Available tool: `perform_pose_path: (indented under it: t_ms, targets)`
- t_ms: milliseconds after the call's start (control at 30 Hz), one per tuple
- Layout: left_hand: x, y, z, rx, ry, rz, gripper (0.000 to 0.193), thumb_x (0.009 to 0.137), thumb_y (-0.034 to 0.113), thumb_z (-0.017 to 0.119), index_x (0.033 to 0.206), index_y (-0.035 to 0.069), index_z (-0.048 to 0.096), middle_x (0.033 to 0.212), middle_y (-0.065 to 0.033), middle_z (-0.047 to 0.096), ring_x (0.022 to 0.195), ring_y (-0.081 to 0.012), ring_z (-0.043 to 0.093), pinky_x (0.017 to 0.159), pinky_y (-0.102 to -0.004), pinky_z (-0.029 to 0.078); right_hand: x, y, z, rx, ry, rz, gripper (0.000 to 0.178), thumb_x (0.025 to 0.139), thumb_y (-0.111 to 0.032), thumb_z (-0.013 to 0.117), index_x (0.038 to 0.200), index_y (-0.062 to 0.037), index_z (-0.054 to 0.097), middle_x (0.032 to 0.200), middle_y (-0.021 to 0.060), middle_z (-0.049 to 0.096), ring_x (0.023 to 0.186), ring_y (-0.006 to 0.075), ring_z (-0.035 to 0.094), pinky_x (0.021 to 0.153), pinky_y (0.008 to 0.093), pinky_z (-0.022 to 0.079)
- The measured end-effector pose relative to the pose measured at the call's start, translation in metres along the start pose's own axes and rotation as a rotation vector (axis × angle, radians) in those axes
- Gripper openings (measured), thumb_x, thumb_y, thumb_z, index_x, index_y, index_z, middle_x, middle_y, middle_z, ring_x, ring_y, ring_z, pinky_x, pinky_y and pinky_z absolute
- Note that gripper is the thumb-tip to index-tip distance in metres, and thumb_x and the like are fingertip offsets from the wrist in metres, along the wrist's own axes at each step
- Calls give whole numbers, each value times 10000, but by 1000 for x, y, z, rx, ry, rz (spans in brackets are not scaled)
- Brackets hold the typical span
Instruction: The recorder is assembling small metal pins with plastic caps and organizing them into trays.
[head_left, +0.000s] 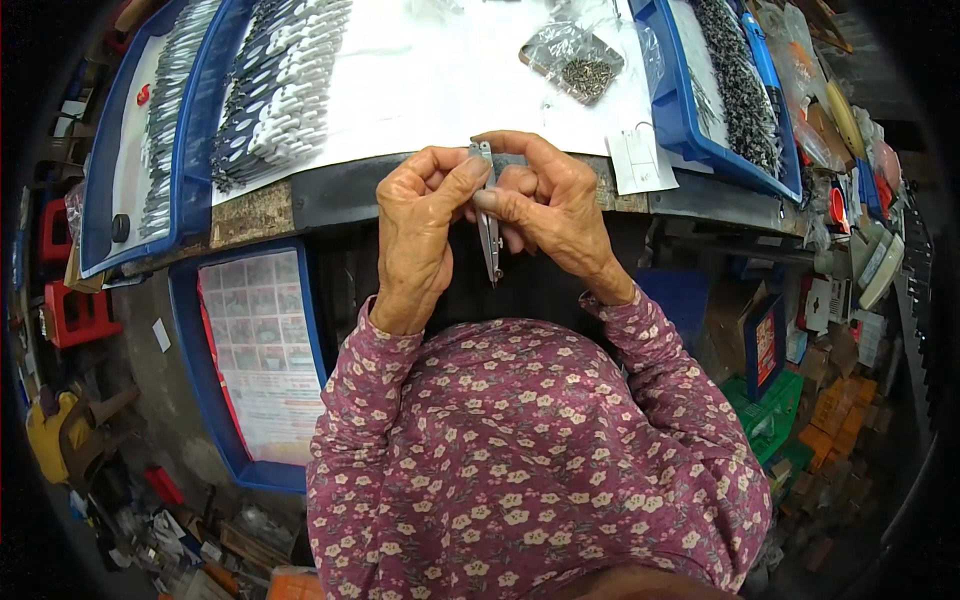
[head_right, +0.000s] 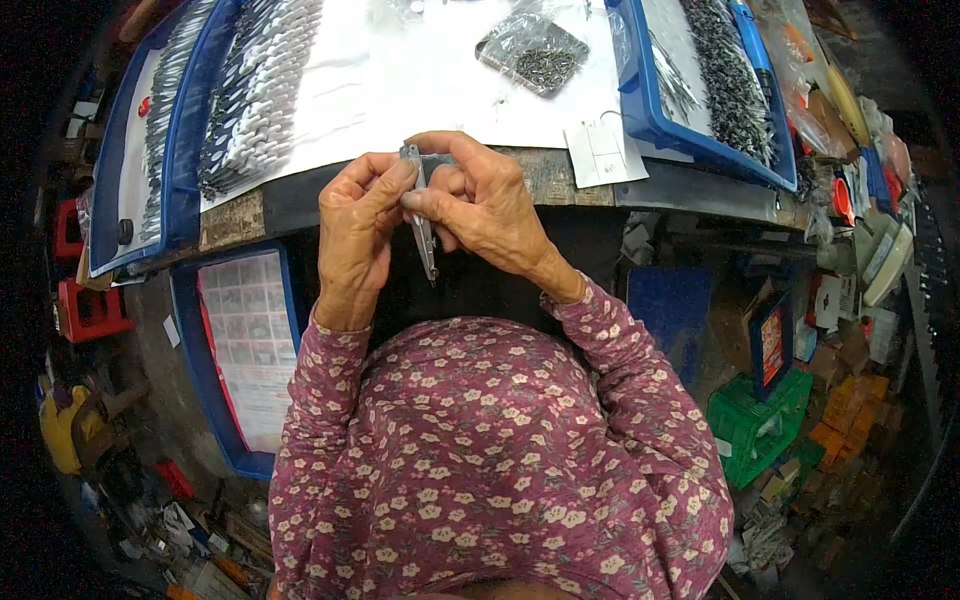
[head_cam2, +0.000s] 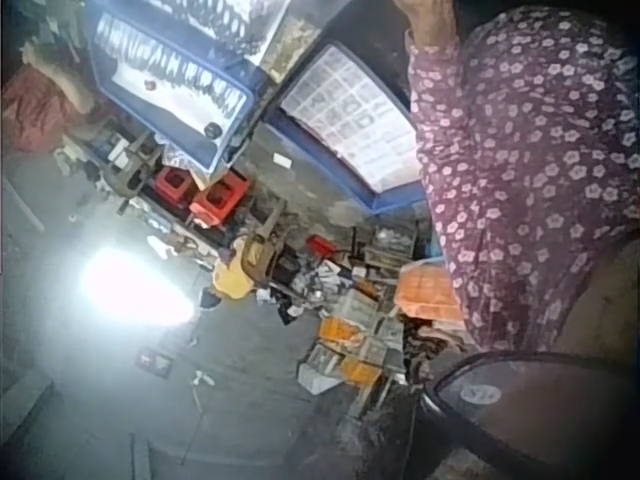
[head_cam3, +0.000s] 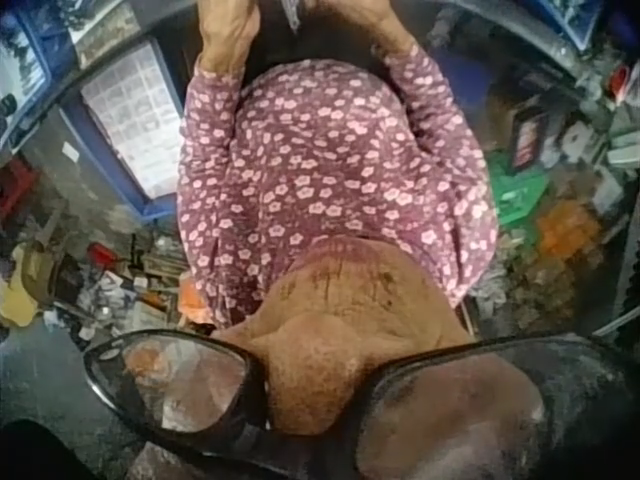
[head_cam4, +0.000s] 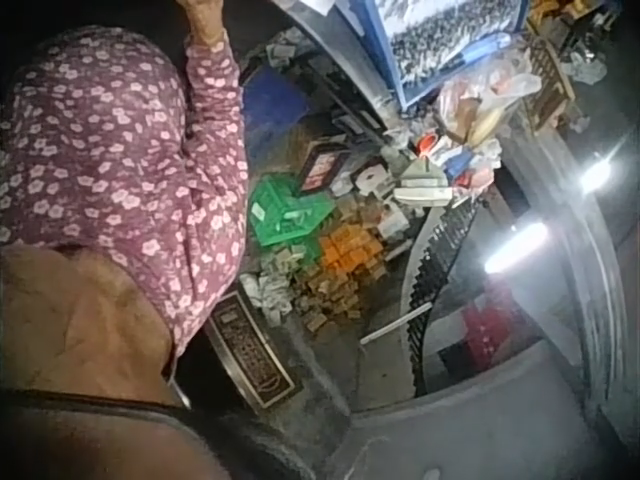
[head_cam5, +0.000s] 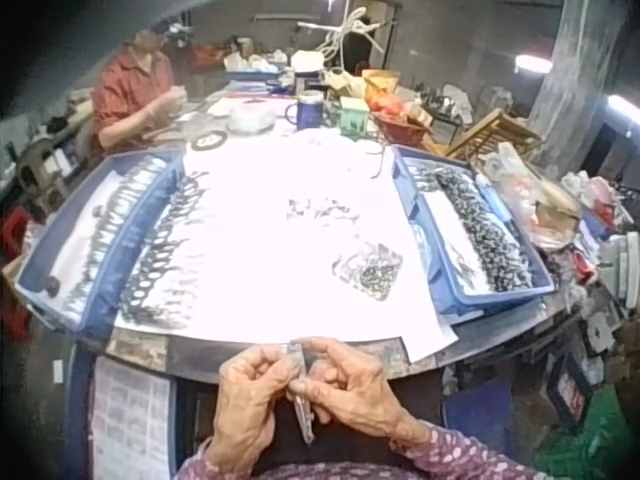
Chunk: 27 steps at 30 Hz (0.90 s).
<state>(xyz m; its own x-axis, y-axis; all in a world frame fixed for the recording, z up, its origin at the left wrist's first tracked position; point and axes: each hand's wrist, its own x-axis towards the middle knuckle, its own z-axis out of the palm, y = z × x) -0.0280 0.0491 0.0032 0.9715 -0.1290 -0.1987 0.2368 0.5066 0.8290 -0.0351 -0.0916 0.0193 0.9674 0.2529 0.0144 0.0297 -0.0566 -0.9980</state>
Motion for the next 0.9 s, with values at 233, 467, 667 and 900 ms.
perform_pose_path:
  t_ms: [233,467,667,900]
  targets:
    - [0,0,-3,6,-18,-8,131,815,118,627,834,-8,596,683,-11,574,566,-52,504,526,-178,412,0,2,3,2,11,3,386,813,-80,617,1146,51,474,582,9,559,419,33,470,356,147,321]
    - [5,3,-9,18,-30,-61,122,799,100,636,820,-14,597,704,-28,592,577,-61,529,534,-182,429,1,4,3,-21,-11,-14,371,834,-96,594,1164,34,486,583,2,548,419,31,469,360,143,325]
    - [8,12,-14,2,-139,-127,92,785,89,643,792,4,607,698,-15,589,572,-60,517,533,-177,406,17,5,-14,94,-86,21,270,879,-142,538,1097,14,569,657,32,587,471,31,483,396,141,346]
    - [8,17,-22,-62,-272,-301,76,791,89,638,773,24,604,714,1,591,619,-45,526,569,-166,416,27,2,-21,161,-202,25,193,783,-110,643,927,18,628,730,-13,569,622,19,482,518,136,377]
